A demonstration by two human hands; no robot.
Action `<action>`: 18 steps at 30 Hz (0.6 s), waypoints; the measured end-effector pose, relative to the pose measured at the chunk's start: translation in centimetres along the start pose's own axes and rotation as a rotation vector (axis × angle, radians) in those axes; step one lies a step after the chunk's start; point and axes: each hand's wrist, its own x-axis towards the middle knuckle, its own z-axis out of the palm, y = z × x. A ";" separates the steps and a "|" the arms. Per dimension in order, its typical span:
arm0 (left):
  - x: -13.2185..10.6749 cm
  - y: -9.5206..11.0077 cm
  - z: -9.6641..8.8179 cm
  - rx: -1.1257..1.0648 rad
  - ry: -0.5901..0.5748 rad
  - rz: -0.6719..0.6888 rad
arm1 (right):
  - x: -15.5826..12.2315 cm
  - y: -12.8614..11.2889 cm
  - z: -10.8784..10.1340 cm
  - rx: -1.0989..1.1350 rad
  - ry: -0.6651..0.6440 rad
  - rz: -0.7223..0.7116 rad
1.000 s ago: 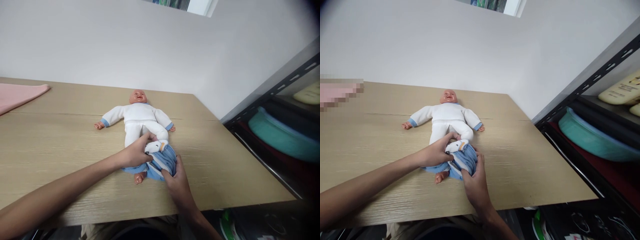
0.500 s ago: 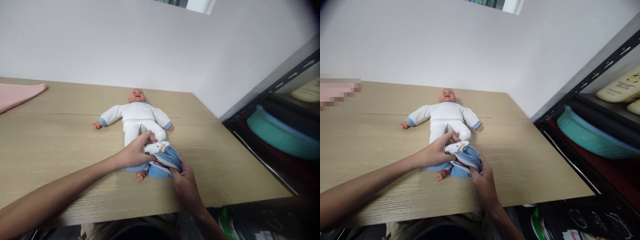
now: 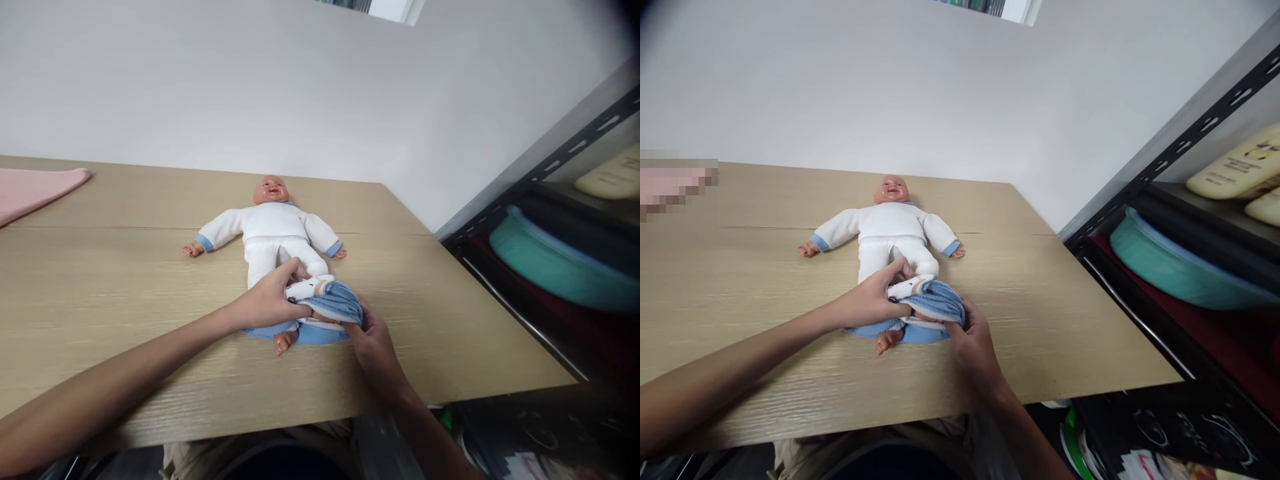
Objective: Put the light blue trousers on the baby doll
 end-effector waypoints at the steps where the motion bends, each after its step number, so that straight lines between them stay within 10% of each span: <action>1: 0.1 -0.1 -0.1 -0.007 -0.008 -0.005 | 0.3 0.0 0.0 0.017 -0.010 0.019; 18: 0.3 0.0 -0.8 -0.012 -0.057 -0.016 | 4.8 -1.2 -0.8 0.013 -0.176 -0.041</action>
